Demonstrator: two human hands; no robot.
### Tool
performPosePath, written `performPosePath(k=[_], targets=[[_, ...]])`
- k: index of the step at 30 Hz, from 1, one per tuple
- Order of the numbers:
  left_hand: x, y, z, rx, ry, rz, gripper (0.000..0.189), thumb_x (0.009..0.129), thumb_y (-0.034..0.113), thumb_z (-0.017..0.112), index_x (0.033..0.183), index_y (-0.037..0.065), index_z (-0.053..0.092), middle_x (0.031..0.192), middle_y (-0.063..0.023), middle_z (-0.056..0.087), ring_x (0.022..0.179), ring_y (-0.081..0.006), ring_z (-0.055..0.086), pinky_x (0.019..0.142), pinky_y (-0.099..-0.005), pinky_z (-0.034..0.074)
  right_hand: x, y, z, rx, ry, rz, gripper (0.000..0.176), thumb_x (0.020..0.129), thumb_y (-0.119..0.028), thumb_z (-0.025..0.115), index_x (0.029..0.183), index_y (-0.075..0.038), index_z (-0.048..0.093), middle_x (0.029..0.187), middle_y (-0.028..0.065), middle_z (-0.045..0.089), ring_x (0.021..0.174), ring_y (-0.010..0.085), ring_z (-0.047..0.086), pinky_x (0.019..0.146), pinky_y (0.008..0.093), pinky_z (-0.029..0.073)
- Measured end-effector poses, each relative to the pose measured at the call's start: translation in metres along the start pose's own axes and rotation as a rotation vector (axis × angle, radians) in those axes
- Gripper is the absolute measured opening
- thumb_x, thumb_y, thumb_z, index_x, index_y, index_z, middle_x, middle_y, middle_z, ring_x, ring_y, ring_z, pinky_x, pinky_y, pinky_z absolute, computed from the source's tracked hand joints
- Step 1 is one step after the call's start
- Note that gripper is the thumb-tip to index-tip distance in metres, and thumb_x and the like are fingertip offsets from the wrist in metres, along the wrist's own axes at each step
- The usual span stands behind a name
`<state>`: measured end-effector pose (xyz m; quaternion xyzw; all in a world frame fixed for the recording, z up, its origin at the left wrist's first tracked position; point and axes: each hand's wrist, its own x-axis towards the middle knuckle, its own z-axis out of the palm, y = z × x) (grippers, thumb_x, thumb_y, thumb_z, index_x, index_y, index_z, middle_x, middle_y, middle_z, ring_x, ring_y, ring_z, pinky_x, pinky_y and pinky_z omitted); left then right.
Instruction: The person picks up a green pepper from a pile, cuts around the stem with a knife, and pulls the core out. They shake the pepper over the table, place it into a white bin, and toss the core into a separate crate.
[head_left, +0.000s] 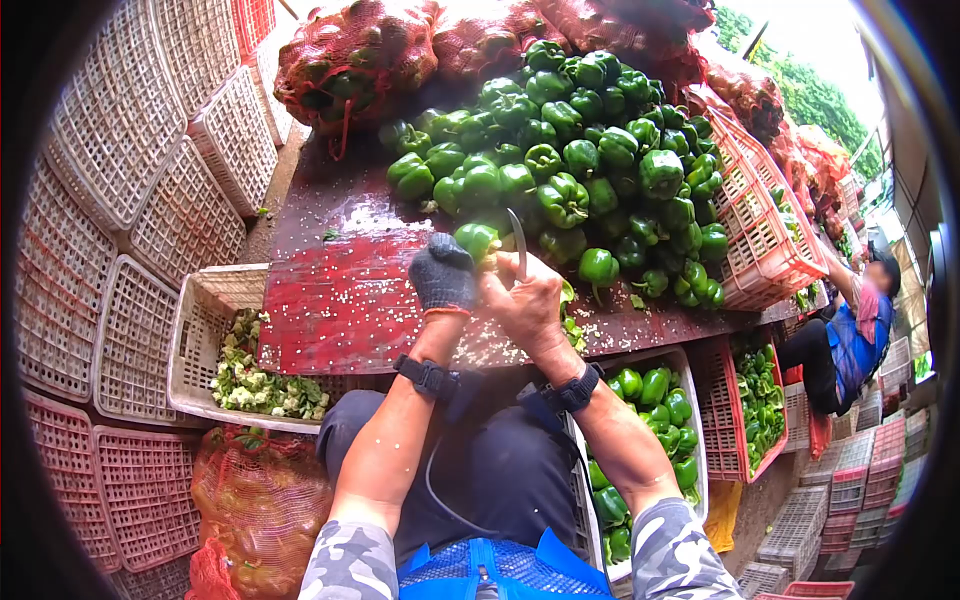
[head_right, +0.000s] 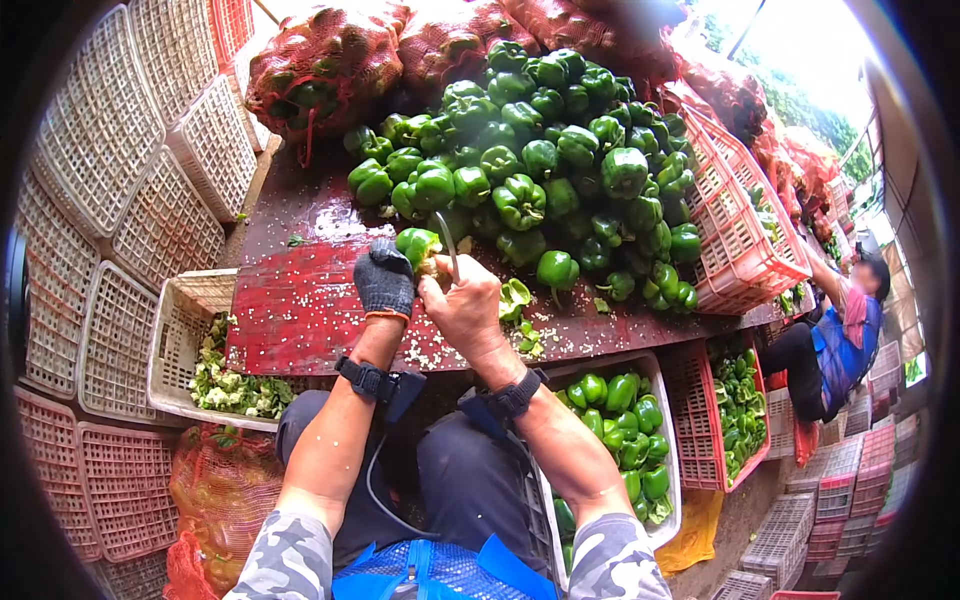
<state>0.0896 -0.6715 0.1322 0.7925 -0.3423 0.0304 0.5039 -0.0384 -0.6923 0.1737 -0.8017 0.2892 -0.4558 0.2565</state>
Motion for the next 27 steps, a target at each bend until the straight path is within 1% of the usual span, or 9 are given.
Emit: performPosePath(k=[5, 8, 10, 14, 16, 20, 24, 26, 27], targets=[[0.004, -0.006, 0.003, 0.011, 0.037, 0.022, 0.021, 0.09, 0.018, 0.054, 0.08, 0.003, 0.065, 0.074, -0.0242, 0.066, 0.07, -0.0453, 0.066, 0.06, -0.0523, 0.051, 0.002, -0.001, 0.006, 0.016, 0.006, -0.037, 0.024, 0.075, -0.01, 0.076, 0.095, 0.002, 0.071, 0.085, 0.018, 0.069, 0.078, 0.0337, 0.069, 0.071, 0.0398, 0.056], [0.008, -0.007, 0.007, -0.045, 0.13, -0.029, 0.023, 0.087, 0.019, 0.051, 0.071, 0.005, 0.061, 0.067, -0.0225, 0.062, 0.066, -0.0451, 0.063, 0.058, -0.0492, 0.048, 0.004, -0.002, 0.009, -0.022, 0.017, -0.093, 0.024, 0.076, -0.01, 0.076, 0.095, 0.002, 0.07, 0.086, 0.0177, 0.068, 0.078, 0.0344, 0.069, 0.071, 0.0403, 0.056], [0.01, -0.007, 0.006, -0.011, 0.178, 0.049, 0.025, 0.088, 0.02, 0.051, 0.071, 0.005, 0.061, 0.066, -0.0224, 0.061, 0.065, -0.0449, 0.063, 0.057, -0.0489, 0.048, 0.004, -0.002, 0.01, -0.039, 0.02, -0.12, 0.023, 0.076, -0.01, 0.076, 0.095, 0.001, 0.07, 0.086, 0.0176, 0.068, 0.079, 0.0347, 0.069, 0.071, 0.0405, 0.056], [0.01, -0.006, 0.002, 0.025, 0.171, 0.046, 0.027, 0.09, 0.021, 0.05, 0.072, 0.005, 0.061, 0.066, -0.0227, 0.062, 0.065, -0.0445, 0.063, 0.057, -0.0493, 0.048, 0.004, -0.001, 0.013, -0.07, 0.013, -0.137, 0.025, 0.076, -0.011, 0.076, 0.098, 0.0, 0.07, 0.087, 0.0171, 0.068, 0.079, 0.0349, 0.068, 0.071, 0.0405, 0.056], [0.012, -0.007, 0.0, 0.043, 0.12, -0.004, 0.023, 0.091, 0.02, 0.054, 0.078, 0.005, 0.065, 0.07, -0.0235, 0.065, 0.07, -0.045, 0.066, 0.06, -0.0509, 0.051, 0.005, -0.003, 0.015, -0.075, 0.017, -0.139, 0.025, 0.076, -0.01, 0.076, 0.099, -0.001, 0.07, 0.088, 0.0168, 0.068, 0.079, 0.035, 0.068, 0.07, 0.0406, 0.056], [0.015, -0.007, 0.0, 0.071, 0.144, -0.036, 0.022, 0.09, 0.019, 0.056, 0.076, 0.005, 0.065, 0.069, -0.0229, 0.064, 0.069, -0.0447, 0.066, 0.06, -0.0504, 0.051, 0.008, -0.005, 0.014, -0.111, -0.01, -0.206, 0.027, 0.077, -0.009, 0.075, 0.102, -0.002, 0.07, 0.088, 0.016, 0.067, 0.078, 0.0343, 0.067, 0.069, 0.0406, 0.055], [0.019, -0.019, 0.006, 0.065, 0.129, -0.037, 0.02, 0.089, 0.018, 0.056, 0.08, 0.006, 0.067, 0.072, -0.022, 0.066, 0.07, -0.0426, 0.066, 0.061, -0.0482, 0.052, 0.009, -0.009, 0.012, -0.131, -0.052, -0.236, 0.023, 0.079, -0.007, 0.075, 0.101, -0.002, 0.071, 0.087, 0.0153, 0.067, 0.076, 0.0331, 0.067, 0.068, 0.0389, 0.055], [0.024, -0.042, 0.02, 0.272, 0.061, 0.085, 0.016, 0.089, 0.017, 0.057, 0.085, 0.006, 0.068, 0.078, -0.0211, 0.068, 0.073, -0.0409, 0.067, 0.063, -0.0468, 0.054, 0.01, -0.004, 0.012, -0.082, -0.046, -0.204, 0.021, 0.08, -0.008, 0.075, 0.1, -0.003, 0.071, 0.085, 0.0147, 0.067, 0.074, 0.0319, 0.068, 0.067, 0.0378, 0.055], [0.025, -0.047, 0.021, 0.272, 0.061, 0.084, 0.016, 0.089, 0.017, 0.057, 0.085, 0.006, 0.068, 0.078, -0.0211, 0.068, 0.073, -0.0409, 0.067, 0.063, -0.0468, 0.054, 0.012, -0.002, 0.011, -0.037, -0.04, -0.174, 0.019, 0.082, -0.008, 0.075, 0.099, -0.003, 0.072, 0.083, 0.0141, 0.068, 0.073, 0.0307, 0.068, 0.065, 0.0368, 0.055]])
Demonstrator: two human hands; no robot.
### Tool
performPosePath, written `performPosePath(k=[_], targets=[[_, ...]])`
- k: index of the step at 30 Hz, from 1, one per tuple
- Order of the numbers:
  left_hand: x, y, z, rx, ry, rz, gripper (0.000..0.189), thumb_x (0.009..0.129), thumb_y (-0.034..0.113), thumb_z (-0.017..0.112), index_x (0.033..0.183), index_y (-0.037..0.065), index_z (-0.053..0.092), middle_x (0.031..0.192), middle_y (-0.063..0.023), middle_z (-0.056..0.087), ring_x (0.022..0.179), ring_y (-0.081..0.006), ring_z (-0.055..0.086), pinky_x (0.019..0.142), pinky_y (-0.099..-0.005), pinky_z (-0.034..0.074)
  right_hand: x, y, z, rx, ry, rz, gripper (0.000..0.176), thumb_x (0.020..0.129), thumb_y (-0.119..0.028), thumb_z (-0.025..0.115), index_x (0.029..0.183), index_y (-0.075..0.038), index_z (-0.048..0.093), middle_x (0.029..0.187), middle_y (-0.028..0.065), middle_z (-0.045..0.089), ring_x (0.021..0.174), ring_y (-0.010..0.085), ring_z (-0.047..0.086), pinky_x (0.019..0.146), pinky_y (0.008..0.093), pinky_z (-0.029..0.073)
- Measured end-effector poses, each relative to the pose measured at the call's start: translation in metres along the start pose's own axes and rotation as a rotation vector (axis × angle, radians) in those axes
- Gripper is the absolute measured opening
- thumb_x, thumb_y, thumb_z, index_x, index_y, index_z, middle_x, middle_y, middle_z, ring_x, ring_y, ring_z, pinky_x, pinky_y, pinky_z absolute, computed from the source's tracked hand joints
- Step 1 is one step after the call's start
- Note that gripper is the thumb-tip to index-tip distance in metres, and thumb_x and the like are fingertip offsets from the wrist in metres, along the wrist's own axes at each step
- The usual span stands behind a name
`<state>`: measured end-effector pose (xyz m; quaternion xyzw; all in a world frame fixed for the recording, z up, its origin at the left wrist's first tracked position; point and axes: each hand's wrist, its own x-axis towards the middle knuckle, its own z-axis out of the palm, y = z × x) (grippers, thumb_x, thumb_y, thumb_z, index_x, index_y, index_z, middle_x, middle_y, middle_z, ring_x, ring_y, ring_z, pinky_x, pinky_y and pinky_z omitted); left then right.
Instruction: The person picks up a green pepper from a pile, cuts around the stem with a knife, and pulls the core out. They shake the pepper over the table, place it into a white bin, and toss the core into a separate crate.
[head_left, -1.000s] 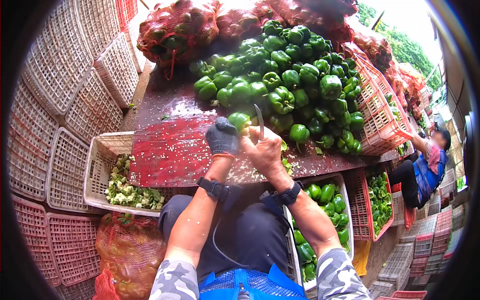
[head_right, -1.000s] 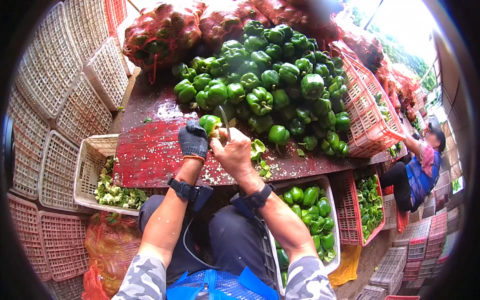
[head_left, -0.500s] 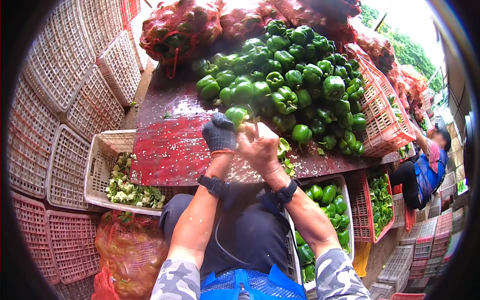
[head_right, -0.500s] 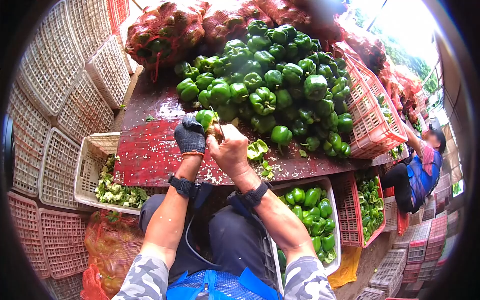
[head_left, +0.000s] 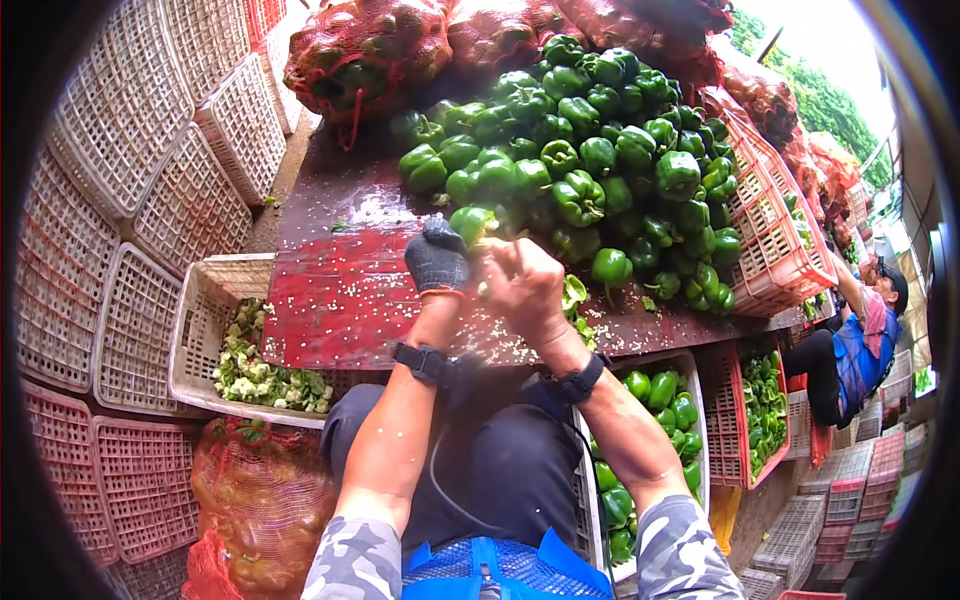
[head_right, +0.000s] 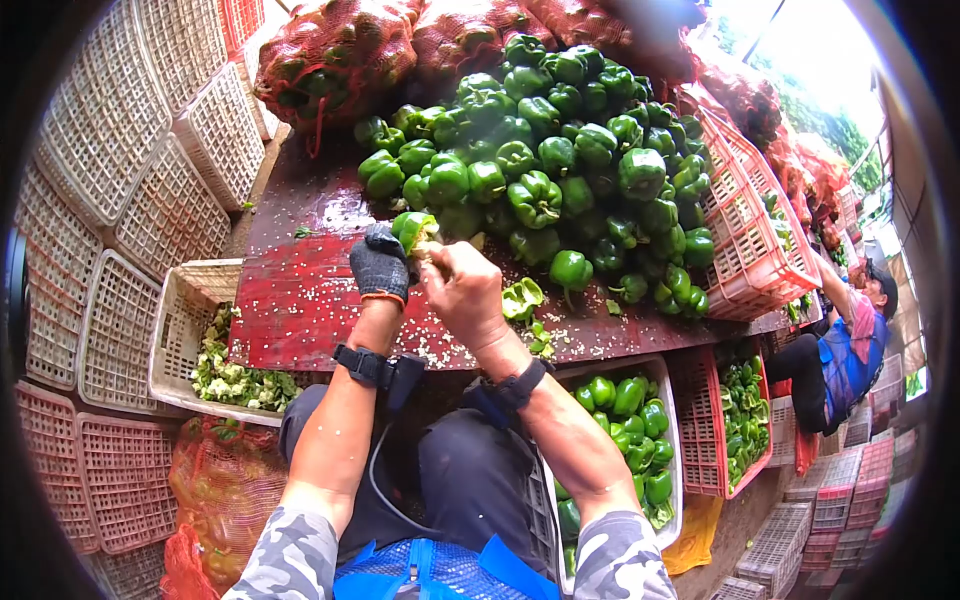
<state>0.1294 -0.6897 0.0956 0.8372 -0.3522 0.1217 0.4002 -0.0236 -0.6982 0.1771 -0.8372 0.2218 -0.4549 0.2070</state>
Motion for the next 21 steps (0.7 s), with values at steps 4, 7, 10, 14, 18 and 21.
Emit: performPosePath(k=[4, 7, 10, 14, 18, 21], targets=[[0.002, 0.014, -0.018, -0.092, -0.165, -0.014, 0.014, 0.086, 0.014, 0.06, 0.091, 0.004, 0.068, 0.084, -0.0186, 0.069, 0.079, -0.0401, 0.068, 0.069, -0.0452, 0.056, 0.015, 0.001, -0.025, 0.365, -0.213, 0.477, 0.031, 0.081, -0.018, 0.084, 0.105, -0.002, 0.074, 0.089, 0.007, 0.076, 0.076, 0.0093, 0.07, 0.068, 0.0295, 0.056], [-0.004, 0.011, -0.009, -0.259, 0.021, 0.194, 0.017, 0.083, 0.018, 0.055, 0.077, 0.003, 0.061, 0.071, -0.023, 0.064, 0.069, -0.0446, 0.064, 0.062, -0.0498, 0.051, 0.021, 0.007, -0.031, 0.364, -0.285, 0.468, 0.033, 0.081, -0.021, 0.084, 0.107, -0.003, 0.074, 0.088, 0.0051, 0.075, 0.075, 0.0079, 0.068, 0.069, 0.0286, 0.056], [-0.005, 0.015, -0.02, -0.257, -0.018, 0.243, 0.016, 0.085, 0.015, 0.054, 0.078, 0.003, 0.06, 0.075, -0.0237, 0.065, 0.073, -0.0439, 0.065, 0.064, -0.0491, 0.052, 0.026, 0.014, -0.037, 0.403, -0.429, 0.523, 0.033, 0.082, -0.021, 0.082, 0.108, -0.003, 0.074, 0.087, 0.0052, 0.075, 0.073, 0.0077, 0.066, 0.068, 0.0275, 0.055], [0.001, 0.01, -0.021, -0.249, -0.143, 0.318, 0.015, 0.087, 0.014, 0.055, 0.08, 0.002, 0.061, 0.081, -0.0226, 0.067, 0.077, -0.0423, 0.066, 0.068, -0.048, 0.053, 0.015, 0.029, -0.033, 0.467, -0.356, 0.46, 0.034, 0.082, -0.021, 0.079, 0.11, -0.002, 0.075, 0.078, 0.003, 0.071, 0.069, 0.0058, 0.062, 0.065, 0.0272, 0.053], [0.004, 0.024, -0.053, -0.342, -0.223, 0.623, 0.014, 0.085, 0.016, 0.062, 0.094, 0.006, 0.066, 0.084, -0.0178, 0.068, 0.078, -0.0355, 0.067, 0.073, -0.045, 0.055, 0.004, 0.032, -0.029, 0.442, -0.394, 0.493, 0.037, 0.082, -0.022, 0.079, 0.112, -0.002, 0.074, 0.074, 0.0029, 0.07, 0.067, 0.0058, 0.06, 0.064, 0.0273, 0.052], [0.0, 0.025, -0.047, 0.031, -0.282, 0.64, 0.017, 0.084, 0.022, 0.066, 0.09, 0.006, 0.066, 0.083, -0.0196, 0.069, 0.076, -0.0354, 0.069, 0.069, -0.046, 0.056, -0.002, 0.037, -0.026, 0.267, -0.394, 0.413, 0.035, 0.082, -0.023, 0.078, 0.109, -0.001, 0.075, 0.076, 0.0063, 0.071, 0.067, 0.0075, 0.061, 0.065, 0.0294, 0.053]])
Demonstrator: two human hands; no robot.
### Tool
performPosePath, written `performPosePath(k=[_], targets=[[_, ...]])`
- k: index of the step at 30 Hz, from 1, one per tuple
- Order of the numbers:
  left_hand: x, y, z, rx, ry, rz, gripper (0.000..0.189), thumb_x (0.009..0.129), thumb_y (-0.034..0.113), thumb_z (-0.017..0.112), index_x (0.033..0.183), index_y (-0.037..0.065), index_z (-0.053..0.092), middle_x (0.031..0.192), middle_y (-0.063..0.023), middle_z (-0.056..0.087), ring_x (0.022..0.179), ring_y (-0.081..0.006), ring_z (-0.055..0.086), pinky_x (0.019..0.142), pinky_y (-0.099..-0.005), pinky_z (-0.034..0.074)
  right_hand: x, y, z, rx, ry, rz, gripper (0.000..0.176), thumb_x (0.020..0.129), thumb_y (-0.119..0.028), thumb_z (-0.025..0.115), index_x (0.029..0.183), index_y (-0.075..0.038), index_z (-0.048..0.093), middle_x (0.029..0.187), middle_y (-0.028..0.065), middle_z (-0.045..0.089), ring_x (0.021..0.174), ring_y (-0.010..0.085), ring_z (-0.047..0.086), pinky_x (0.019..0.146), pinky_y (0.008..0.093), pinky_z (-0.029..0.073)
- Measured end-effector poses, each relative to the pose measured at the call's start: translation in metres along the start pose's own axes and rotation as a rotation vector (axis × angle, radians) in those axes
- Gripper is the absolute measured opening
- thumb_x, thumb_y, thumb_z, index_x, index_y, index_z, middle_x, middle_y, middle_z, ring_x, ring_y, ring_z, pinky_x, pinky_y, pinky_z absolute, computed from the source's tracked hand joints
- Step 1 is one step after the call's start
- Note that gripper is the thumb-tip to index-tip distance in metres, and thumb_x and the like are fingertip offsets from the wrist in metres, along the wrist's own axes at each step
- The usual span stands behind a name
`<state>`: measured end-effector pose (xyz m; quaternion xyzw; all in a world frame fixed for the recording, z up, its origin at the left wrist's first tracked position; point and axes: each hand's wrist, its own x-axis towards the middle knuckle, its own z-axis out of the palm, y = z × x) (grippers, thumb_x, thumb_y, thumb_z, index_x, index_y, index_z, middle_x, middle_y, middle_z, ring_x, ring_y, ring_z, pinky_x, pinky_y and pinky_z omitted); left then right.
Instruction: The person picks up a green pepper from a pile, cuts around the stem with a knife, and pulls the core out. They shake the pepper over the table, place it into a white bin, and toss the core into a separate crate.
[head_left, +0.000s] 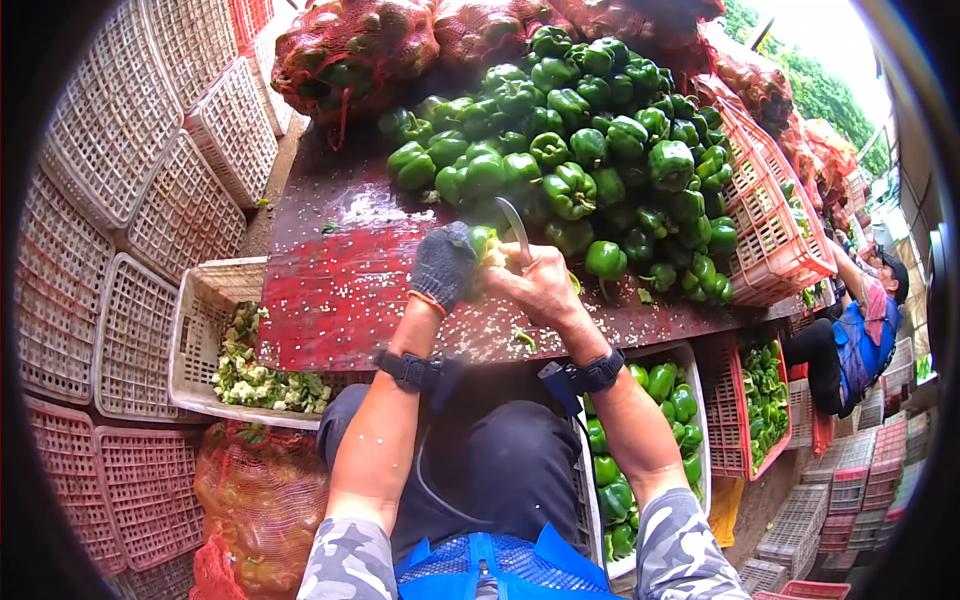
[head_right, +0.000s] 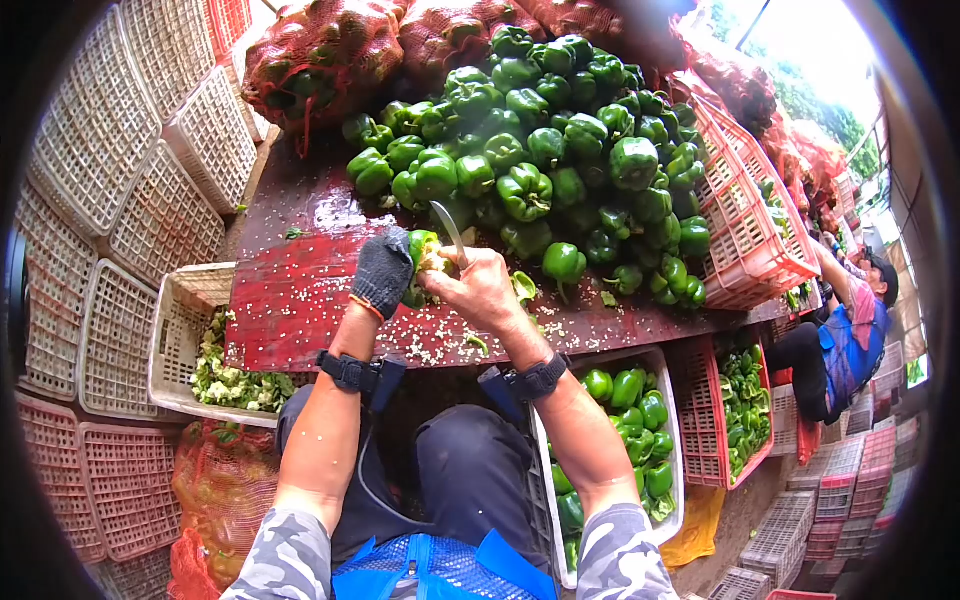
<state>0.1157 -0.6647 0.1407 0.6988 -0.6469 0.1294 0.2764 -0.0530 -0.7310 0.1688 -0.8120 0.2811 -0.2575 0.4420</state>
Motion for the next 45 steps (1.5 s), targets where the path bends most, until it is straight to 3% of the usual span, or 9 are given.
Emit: performPosePath(k=[3, 12, 14, 21, 22, 25, 28, 31, 45], targets=[[0.003, 0.008, 0.004, -0.156, 0.016, -0.318, 0.021, 0.087, 0.026, 0.064, 0.084, 0.006, 0.067, 0.076, -0.0199, 0.068, 0.069, -0.0382, 0.068, 0.063, -0.0482, 0.055, -0.003, -0.01, 0.004, 0.071, 0.068, -0.068, 0.031, 0.082, -0.021, 0.077, 0.105, -0.001, 0.075, 0.078, 0.0098, 0.072, 0.067, 0.0108, 0.063, 0.066, 0.0318, 0.054], [0.0, 0.009, 0.018, -0.14, 0.182, -0.349, 0.031, 0.095, 0.032, 0.052, 0.081, 0.006, 0.063, 0.072, -0.0216, 0.066, 0.069, -0.043, 0.066, 0.064, -0.0521, 0.052, -0.009, -0.025, 0.013, -0.075, 0.241, -0.263, 0.022, 0.081, -0.014, 0.074, 0.1, -0.003, 0.073, 0.08, 0.0151, 0.069, 0.07, 0.0256, 0.068, 0.067, 0.0362, 0.054], [0.003, 0.018, 0.005, -0.162, 0.182, -0.503, 0.013, 0.087, 0.015, 0.059, 0.087, 0.006, 0.07, 0.08, -0.0197, 0.069, 0.076, -0.0402, 0.068, 0.067, -0.0476, 0.055, -0.008, -0.021, 0.016, -0.125, 0.287, -0.347, 0.023, 0.08, -0.013, 0.074, 0.103, -0.006, 0.073, 0.081, 0.0143, 0.068, 0.071, 0.03, 0.067, 0.066, 0.0382, 0.054], [0.001, 0.005, 0.016, -0.129, 0.234, -0.597, 0.016, 0.09, 0.013, 0.057, 0.096, 0.005, 0.07, 0.083, -0.0205, 0.07, 0.076, -0.0399, 0.069, 0.067, -0.0462, 0.055, -0.01, -0.028, 0.018, -0.28, 0.321, -0.494, 0.03, 0.078, -0.014, 0.076, 0.106, -0.006, 0.072, 0.083, 0.0137, 0.065, 0.073, 0.0337, 0.065, 0.066, 0.0397, 0.053], [0.002, 0.004, 0.016, -0.201, 0.341, -0.578, 0.031, 0.094, 0.028, 0.052, 0.079, 0.003, 0.063, 0.073, -0.0238, 0.064, 0.071, -0.0468, 0.064, 0.062, -0.0527, 0.05, -0.01, -0.028, 0.017, -0.28, 0.322, -0.494, 0.03, 0.078, -0.014, 0.076, 0.106, -0.006, 0.072, 0.083, 0.0137, 0.065, 0.073, 0.0337, 0.065, 0.066, 0.0397, 0.053], [0.003, 0.001, 0.014, -0.252, 0.338, -0.556, 0.028, 0.093, 0.026, 0.054, 0.08, 0.003, 0.062, 0.073, -0.0244, 0.064, 0.072, -0.047, 0.064, 0.063, -0.0535, 0.05, -0.009, -0.027, 0.017, -0.266, 0.363, -0.518, 0.028, 0.08, -0.014, 0.076, 0.106, -0.004, 0.072, 0.081, 0.0133, 0.068, 0.069, 0.0291, 0.067, 0.063, 0.0371, 0.054], [0.003, 0.002, 0.014, -0.385, 0.36, -0.523, 0.026, 0.092, 0.024, 0.056, 0.079, 0.002, 0.062, 0.074, -0.0253, 0.064, 0.075, -0.0478, 0.064, 0.064, -0.0536, 0.049, -0.014, -0.028, 0.023, 0.216, 0.284, -0.161, 0.022, 0.088, -0.014, 0.074, 0.106, -0.001, 0.075, 0.077, 0.0061, 0.074, 0.061, 0.0078, 0.063, 0.056, 0.0271, 0.05], [0.001, -0.001, 0.02, -0.404, 0.341, -0.469, 0.025, 0.091, 0.023, 0.057, 0.079, 0.002, 0.062, 0.075, -0.0259, 0.063, 0.076, -0.048, 0.064, 0.064, -0.053, 0.049, -0.021, -0.039, 0.016, 0.397, 0.219, 0.086, 0.022, 0.09, -0.015, 0.074, 0.105, 0.0, 0.075, 0.078, 0.0022, 0.072, 0.063, 0.0044, 0.061, 0.056, 0.0227, 0.048], [-0.001, 0.011, 0.018, -0.355, 0.389, -0.52, 0.025, 0.091, 0.018, 0.053, 0.072, 0.002, 0.057, 0.073, -0.0249, 0.062, 0.072, -0.0454, 0.062, 0.061, -0.0464, 0.049, -0.015, -0.025, 0.005, 0.933, 0.143, 0.461, 0.02, 0.092, -0.015, 0.071, 0.103, 0.002, 0.069, 0.07, 0.0012, 0.062, 0.05, 0.0089, 0.055, 0.044, 0.0215, 0.044]])
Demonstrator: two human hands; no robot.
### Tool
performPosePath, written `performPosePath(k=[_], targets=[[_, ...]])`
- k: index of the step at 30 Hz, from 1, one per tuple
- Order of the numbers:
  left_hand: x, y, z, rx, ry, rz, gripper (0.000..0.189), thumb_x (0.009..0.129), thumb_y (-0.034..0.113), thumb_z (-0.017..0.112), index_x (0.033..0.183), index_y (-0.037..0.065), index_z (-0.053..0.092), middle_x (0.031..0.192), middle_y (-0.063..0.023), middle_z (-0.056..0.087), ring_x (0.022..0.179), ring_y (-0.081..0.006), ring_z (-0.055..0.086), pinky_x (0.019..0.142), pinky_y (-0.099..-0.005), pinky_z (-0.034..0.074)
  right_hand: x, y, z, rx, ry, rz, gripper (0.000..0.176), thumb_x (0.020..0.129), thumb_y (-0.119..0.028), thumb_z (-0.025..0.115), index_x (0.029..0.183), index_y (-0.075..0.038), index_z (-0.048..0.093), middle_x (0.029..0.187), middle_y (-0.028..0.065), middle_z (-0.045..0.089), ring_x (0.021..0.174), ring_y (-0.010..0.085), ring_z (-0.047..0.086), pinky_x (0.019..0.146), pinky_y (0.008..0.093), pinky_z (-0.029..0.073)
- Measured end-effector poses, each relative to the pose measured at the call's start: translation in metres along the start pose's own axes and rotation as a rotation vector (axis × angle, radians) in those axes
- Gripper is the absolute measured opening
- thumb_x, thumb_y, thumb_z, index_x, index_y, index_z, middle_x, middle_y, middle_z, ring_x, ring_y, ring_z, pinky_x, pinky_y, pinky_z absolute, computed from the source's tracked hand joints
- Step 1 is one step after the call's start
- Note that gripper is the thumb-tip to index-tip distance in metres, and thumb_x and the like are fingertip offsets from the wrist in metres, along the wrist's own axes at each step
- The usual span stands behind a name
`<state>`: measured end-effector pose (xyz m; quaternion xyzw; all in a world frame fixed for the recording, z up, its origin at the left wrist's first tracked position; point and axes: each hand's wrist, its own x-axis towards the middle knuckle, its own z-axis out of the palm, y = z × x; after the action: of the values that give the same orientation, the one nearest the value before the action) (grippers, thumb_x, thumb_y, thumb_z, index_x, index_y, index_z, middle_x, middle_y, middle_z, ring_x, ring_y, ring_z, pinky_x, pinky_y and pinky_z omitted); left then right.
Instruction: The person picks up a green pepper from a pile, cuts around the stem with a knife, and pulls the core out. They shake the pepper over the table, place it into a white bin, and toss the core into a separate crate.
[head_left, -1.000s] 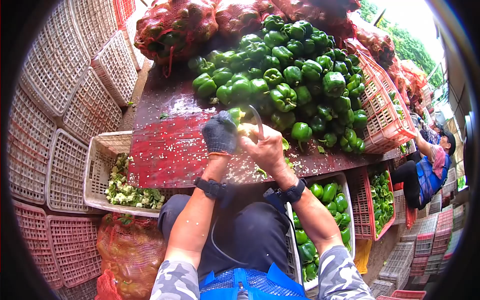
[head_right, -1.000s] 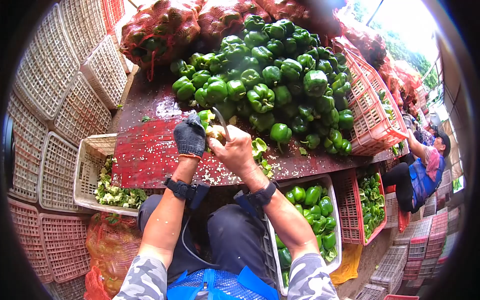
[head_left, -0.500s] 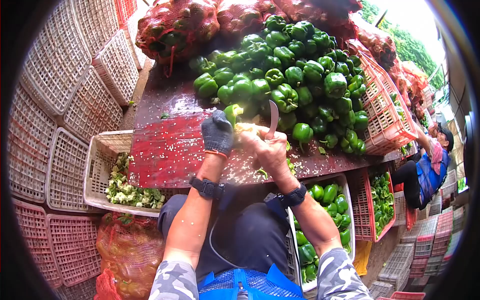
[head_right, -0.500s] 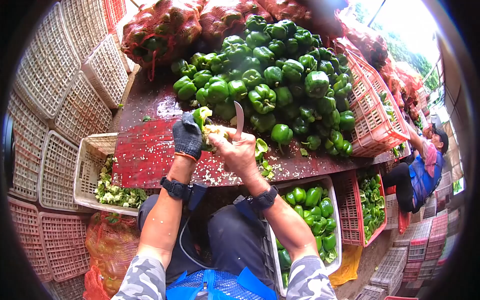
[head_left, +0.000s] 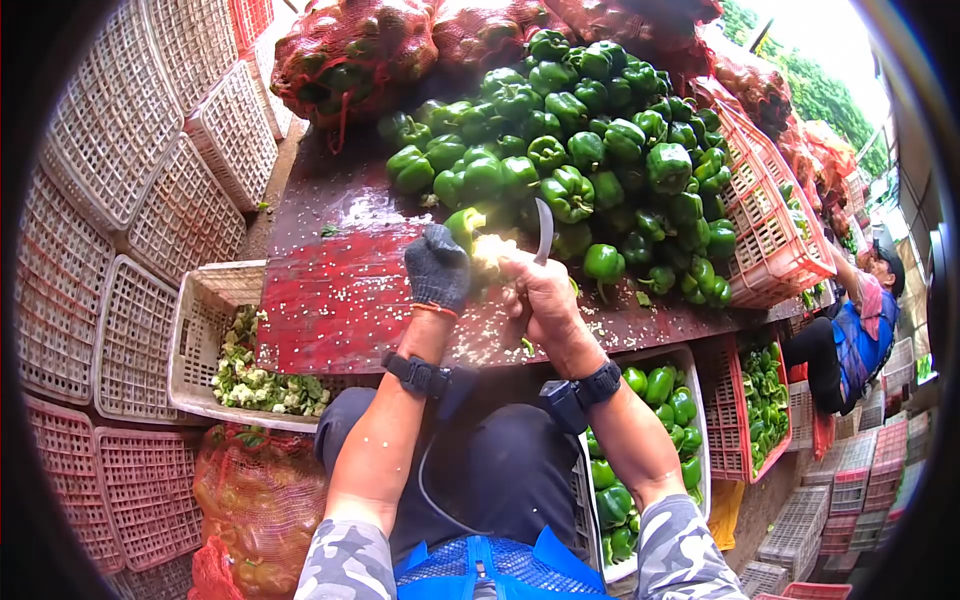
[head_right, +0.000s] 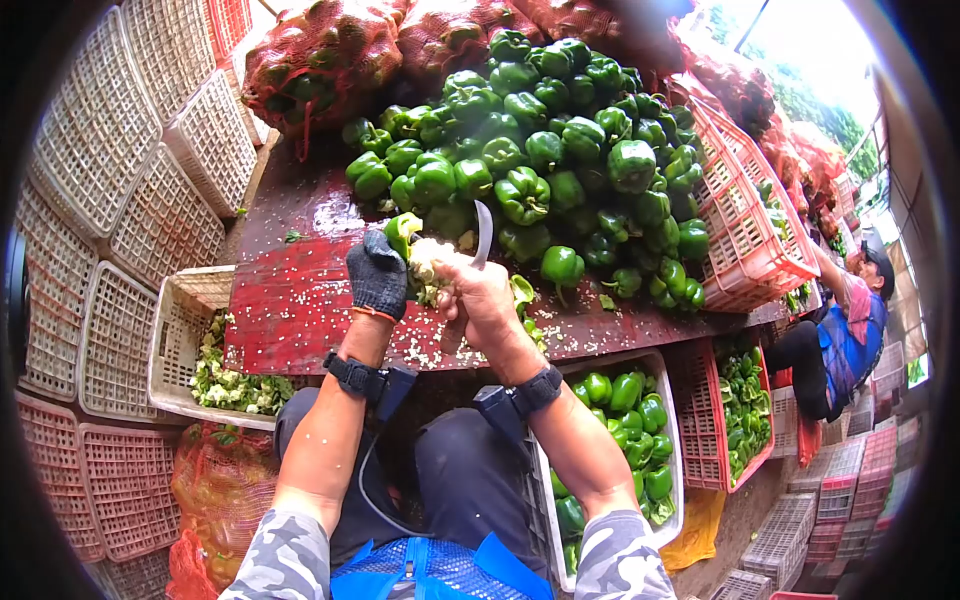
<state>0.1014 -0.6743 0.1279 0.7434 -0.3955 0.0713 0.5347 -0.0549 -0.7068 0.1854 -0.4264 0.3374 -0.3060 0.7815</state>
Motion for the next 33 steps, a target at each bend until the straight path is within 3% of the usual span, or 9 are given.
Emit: performPosePath(k=[6, 9, 14, 16, 19, 28, 30, 32, 33], targets=[[-0.005, -0.021, 0.015, -0.43, -0.123, -0.109, 0.019, 0.096, 0.02, 0.054, 0.1, 0.006, 0.067, 0.082, -0.0101, 0.07, 0.068, -0.0261, 0.068, 0.06, -0.0386, 0.055, -0.008, -0.009, 0.012, 0.185, -0.223, 0.056, 0.024, 0.093, -0.018, 0.071, 0.109, 0.0, 0.068, 0.078, 0.0007, 0.064, 0.054, 0.0064, 0.055, 0.044, 0.0197, 0.04], [0.022, -0.017, -0.026, -1.297, -0.211, -0.817, 0.046, 0.101, 0.042, 0.034, 0.109, 0.008, 0.065, 0.082, -0.0089, 0.067, 0.059, -0.0201, 0.06, 0.049, -0.0332, 0.051, -0.005, -0.02, -0.004, -0.033, -0.229, -0.034, 0.039, 0.094, -0.02, 0.07, 0.127, 0.001, 0.065, 0.079, -0.0013, 0.063, 0.055, 0.0024, 0.05, 0.045, 0.0182, 0.037], [0.04, -0.029, -0.051, -1.196, -0.143, -0.852, 0.048, 0.102, 0.042, 0.036, 0.114, 0.005, 0.064, 0.083, -0.0123, 0.069, 0.06, -0.0242, 0.063, 0.049, -0.0358, 0.053, 0.03, 0.013, -0.03, -0.526, -0.098, -0.351, 0.041, 0.085, -0.007, 0.075, 0.124, 0.002, 0.067, 0.104, 0.0051, 0.075, 0.087, 0.008, 0.068, 0.077, 0.0241, 0.057], [0.039, -0.021, -0.055, -1.241, -0.196, -0.831, 0.043, 0.1, 0.034, 0.039, 0.105, 0.001, 0.065, 0.08, -0.0142, 0.067, 0.062, -0.0248, 0.063, 0.052, -0.0382, 0.053, 0.037, 0.016, -0.029, -0.88, -0.145, -0.837, 0.042, 0.084, -0.004, 0.07, 0.125, 0.0, 0.067, 0.097, 0.0039, 0.075, 0.085, 0.0071, 0.068, 0.074, 0.0232, 0.057], [0.034, -0.027, -0.055, -1.173, -0.186, -0.812, 0.042, 0.101, 0.031, 0.038, 0.105, 0.0, 0.065, 0.08, -0.0147, 0.067, 0.064, -0.0249, 0.064, 0.054, -0.0389, 0.054, 0.022, 0.012, -0.027, -0.788, -0.05, -0.388, 0.044, 0.082, -0.003, 0.067, 0.126, 0.0, 0.066, 0.098, 0.0084, 0.074, 0.084, 0.0092, 0.069, 0.073, 0.0262, 0.058], [0.01, -0.002, -0.036, -0.725, -0.385, -0.327, 0.038, 0.108, 0.025, 0.037, 0.112, 0.002, 0.068, 0.096, -0.0089, 0.072, 0.077, -0.0193, 0.069, 0.069, -0.0355, 0.058, -0.01, -0.001, 0.015, -0.837, -0.229, -0.61, 0.067, 0.083, -0.021, 0.084, 0.14, -0.001, 0.055, 0.118, 0.0146, 0.069, 0.101, 0.0152, 0.067, 0.084, 0.0316, 0.058], [0.007, 0.005, -0.029, -1.205, -0.372, -0.877, 0.036, 0.108, 0.024, 0.036, 0.116, 0.002, 0.064, 0.107, -0.0105, 0.07, 0.088, -0.0201, 0.069, 0.074, -0.0364, 0.058, -0.004, 0.008, 0.01, -0.891, -0.189, -0.747, 0.066, 0.08, -0.024, 0.086, 0.136, -0.003, 0.058, 0.116, 0.0184, 0.07, 0.102, 0.0262, 0.07, 0.088, 0.0376, 0.056], [-0.012, -0.042, 0.007, -1.026, -0.437, -0.288, 0.025, 0.105, 0.016, 0.042, 0.113, 0.002, 0.061, 0.107, -0.0111, 0.068, 0.094, -0.0216, 0.068, 0.077, -0.0365, 0.057, -0.014, 0.003, 0.006, -0.998, -0.098, -0.693, 0.059, 0.079, -0.025, 0.085, 0.13, -0.003, 0.064, 0.112, 0.0205, 0.07, 0.098, 0.0326, 0.07, 0.086, 0.0392, 0.056], [-0.002, -0.036, -0.015, -0.403, -0.637, 0.033, 0.05, 0.085, 0.009, 0.07, 0.132, 0.002, 0.055, 0.131, -0.0144, 0.063, 0.12, -0.0279, 0.061, 0.104, -0.0381, 0.048, -0.009, 0.013, -0.003, -0.926, -0.066, -0.723, 0.051, 0.08, -0.026, 0.084, 0.123, -0.004, 0.068, 0.103, 0.0206, 0.07, 0.092, 0.0332, 0.07, 0.081, 0.0403, 0.056]])
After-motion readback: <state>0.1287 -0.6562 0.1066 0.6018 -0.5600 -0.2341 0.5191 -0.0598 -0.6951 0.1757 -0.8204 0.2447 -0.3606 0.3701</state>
